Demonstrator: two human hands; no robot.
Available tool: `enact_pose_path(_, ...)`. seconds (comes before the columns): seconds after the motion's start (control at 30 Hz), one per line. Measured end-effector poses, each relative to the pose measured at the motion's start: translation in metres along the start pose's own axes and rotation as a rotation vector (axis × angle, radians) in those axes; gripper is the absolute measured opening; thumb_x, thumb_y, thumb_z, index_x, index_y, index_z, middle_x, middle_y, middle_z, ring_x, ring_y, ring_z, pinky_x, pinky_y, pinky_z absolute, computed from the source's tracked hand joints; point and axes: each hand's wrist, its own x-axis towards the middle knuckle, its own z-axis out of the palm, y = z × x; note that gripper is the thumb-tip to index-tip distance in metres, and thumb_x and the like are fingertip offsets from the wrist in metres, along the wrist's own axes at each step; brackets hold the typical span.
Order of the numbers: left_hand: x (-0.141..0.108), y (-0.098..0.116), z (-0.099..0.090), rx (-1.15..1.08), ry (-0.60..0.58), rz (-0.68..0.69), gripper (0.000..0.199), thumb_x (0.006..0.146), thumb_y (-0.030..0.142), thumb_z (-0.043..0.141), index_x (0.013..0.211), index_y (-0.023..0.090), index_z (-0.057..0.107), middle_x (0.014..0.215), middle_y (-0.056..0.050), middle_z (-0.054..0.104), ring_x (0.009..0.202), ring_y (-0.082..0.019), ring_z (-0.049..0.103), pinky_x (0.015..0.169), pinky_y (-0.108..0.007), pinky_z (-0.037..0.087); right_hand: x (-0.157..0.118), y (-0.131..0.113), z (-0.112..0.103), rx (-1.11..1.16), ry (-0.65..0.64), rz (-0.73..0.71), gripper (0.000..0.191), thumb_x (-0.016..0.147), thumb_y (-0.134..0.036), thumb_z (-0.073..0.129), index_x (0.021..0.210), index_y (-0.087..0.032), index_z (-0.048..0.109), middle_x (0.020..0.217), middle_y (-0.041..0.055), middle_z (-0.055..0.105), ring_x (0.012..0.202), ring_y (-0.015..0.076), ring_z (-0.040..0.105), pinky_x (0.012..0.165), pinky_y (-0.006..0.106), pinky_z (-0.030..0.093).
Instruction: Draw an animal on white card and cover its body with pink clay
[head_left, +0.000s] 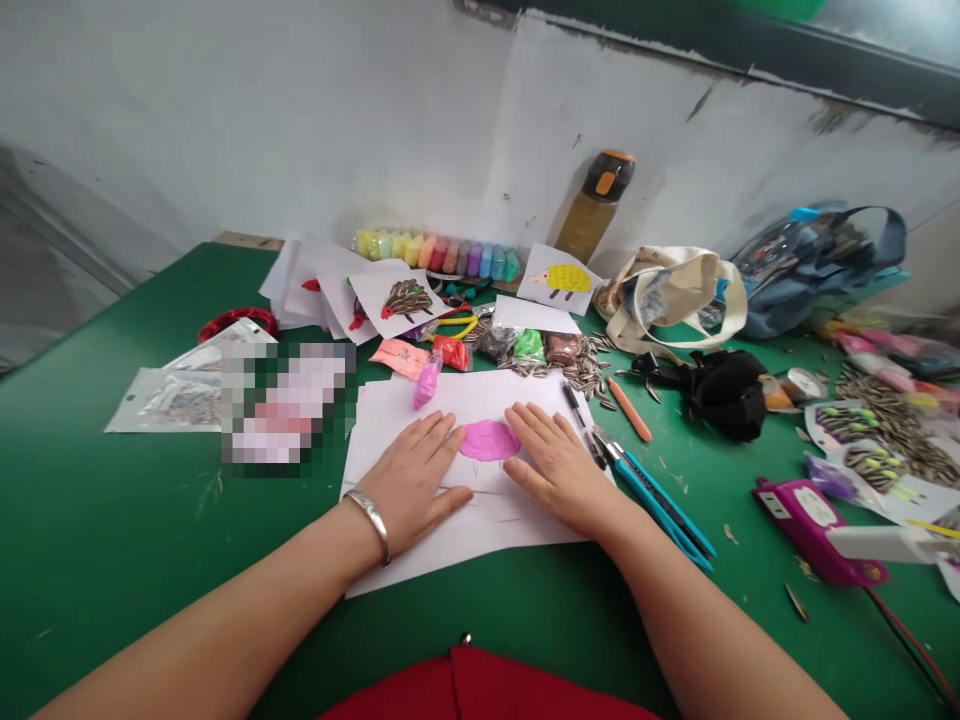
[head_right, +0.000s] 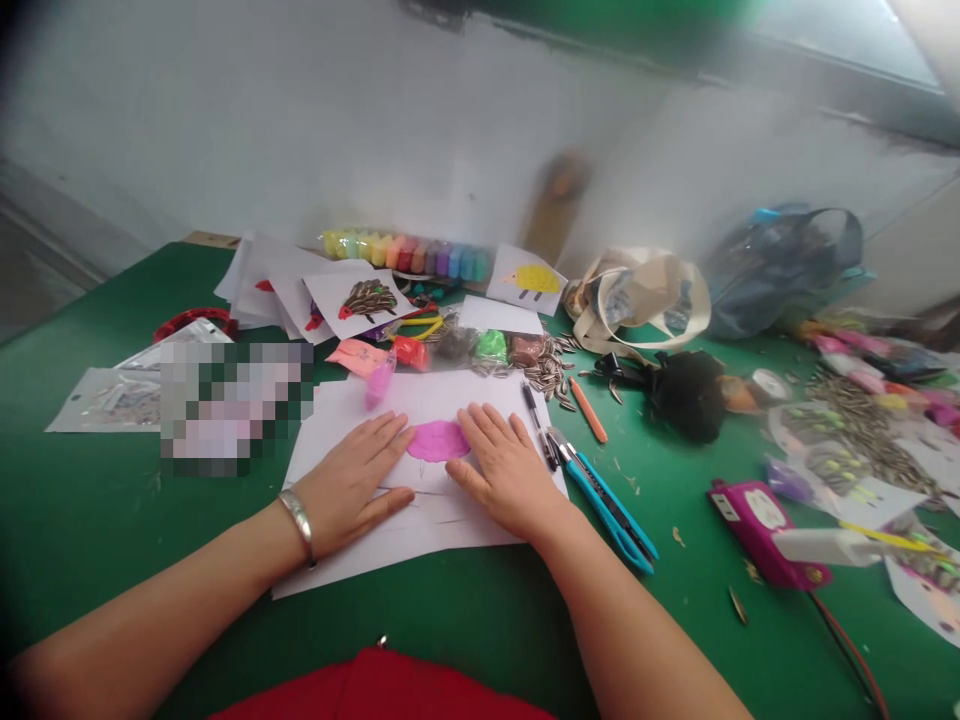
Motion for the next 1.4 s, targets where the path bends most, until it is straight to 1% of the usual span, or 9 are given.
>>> enact_pose_path(0.2, -0.001, -0.004, -0.016, -0.072, 0.177, 0.053, 0.052, 0.098, 0.042, 0.038, 0.133, 0.006, 0.050, 0.138, -0.016, 0.052, 0.136, -0.027, 0.039, 0.112, -0.043, 0.036, 0.000, -0.001, -0.003, 0.055, 0.040, -0.001, 0.065, 0.096, -0.056, 0.029, 0.150, -0.021, 0.027, 0.157, 0.0089, 0.024, 0.145, 0.0248, 0.018, 0.116, 0.051, 0.019)
enact_pose_path(0.3, -0.003, -0.005, -0.026, -0.083, 0.316, 0.045, 0.039, 0.098, 0.033, 0.040, 0.126, 0.009, 0.057, 0.130, -0.013, 0.060, 0.130, -0.025, 0.047, 0.110, -0.042, 0.040, 0.000, 0.005, -0.006, 0.166, 0.199, 0.043, 0.065, 0.095, -0.051, 0.036, 0.150, -0.017, 0.028, 0.155, 0.0116, 0.029, 0.143, 0.0237, 0.025, 0.114, 0.047, 0.027)
enact_pose_path(0.4, -0.004, -0.007, -0.033, -0.085, 0.367, 0.029, 0.034, 0.098, 0.030, 0.042, 0.121, 0.013, 0.061, 0.124, -0.010, 0.065, 0.123, -0.023, 0.055, 0.107, -0.041, 0.044, -0.001, 0.017, -0.012, 0.232, 0.404, 0.109, 0.053, 0.094, -0.041, 0.041, 0.141, -0.016, 0.045, 0.145, 0.0112, 0.046, 0.135, 0.0223, 0.040, 0.110, 0.040, 0.035)
enact_pose_path(0.53, 0.000, -0.005, -0.039, -0.092, 0.335, 0.059, 0.033, 0.098, 0.029, 0.041, 0.116, 0.014, 0.063, 0.118, -0.008, 0.068, 0.116, -0.022, 0.060, 0.104, -0.038, 0.047, -0.001, 0.036, -0.034, 0.202, 0.486, 0.219, 0.036, 0.093, -0.031, 0.041, 0.118, -0.023, 0.066, 0.113, 0.0045, 0.070, 0.104, 0.0206, 0.064, 0.107, 0.041, 0.038)
enact_pose_path(0.73, 0.024, -0.002, -0.042, -0.151, 0.159, 0.091, 0.036, 0.099, 0.029, 0.034, 0.104, 0.015, 0.067, 0.104, -0.008, 0.072, 0.101, -0.022, 0.066, 0.095, -0.038, 0.051, 0.029, 0.046, -0.065, -0.049, 0.327, 0.355, 0.030, 0.089, -0.022, 0.045, 0.096, -0.024, 0.074, 0.100, 0.0044, 0.072, 0.092, 0.0208, 0.064, 0.080, 0.030, 0.044)
enact_pose_path(0.87, 0.031, -0.011, -0.024, -0.142, 0.189, 0.043, 0.043, 0.099, 0.035, 0.032, 0.114, 0.009, 0.063, 0.115, -0.014, 0.068, 0.112, -0.025, 0.061, 0.100, -0.042, 0.048, 0.059, 0.047, -0.049, -0.166, 0.250, 0.279, 0.029, 0.087, -0.016, 0.046, 0.087, -0.023, 0.074, 0.094, 0.0050, 0.071, 0.088, 0.0189, 0.061, 0.073, 0.026, 0.039)
enact_pose_path(1.03, 0.028, -0.018, -0.006, -0.110, 0.103, 0.062, 0.053, 0.098, 0.045, 0.034, 0.133, 0.008, 0.050, 0.136, -0.016, 0.054, 0.131, -0.027, 0.045, 0.109, -0.045, 0.038, 0.074, 0.051, -0.025, -0.225, 0.258, 0.260, 0.024, 0.086, -0.015, 0.047, 0.083, -0.019, 0.071, 0.091, 0.0091, 0.067, 0.087, 0.0217, 0.056, 0.073, 0.030, 0.034)
enact_pose_path(1.2, 0.028, -0.017, -0.004, -0.076, 0.078, 0.062, 0.057, 0.099, 0.048, 0.033, 0.131, 0.006, 0.053, 0.137, -0.019, 0.053, 0.132, -0.030, 0.042, 0.108, -0.048, 0.038, 0.074, 0.050, -0.020, -0.282, 0.284, 0.280, 0.024, 0.089, -0.013, 0.042, 0.086, -0.016, 0.066, 0.094, 0.0128, 0.063, 0.088, 0.0239, 0.052, 0.074, 0.033, 0.032)
enact_pose_path(1.4, 0.022, -0.011, -0.012, -0.076, 0.206, 0.153, 0.046, 0.100, 0.039, 0.036, 0.126, 0.007, 0.057, 0.133, -0.017, 0.057, 0.131, -0.028, 0.044, 0.110, -0.046, 0.037, 0.059, 0.026, -0.028, -0.174, 0.452, 0.212, 0.025, 0.092, -0.012, 0.038, 0.094, -0.016, 0.063, 0.097, 0.0126, 0.063, 0.092, 0.0246, 0.053, 0.079, 0.034, 0.036)
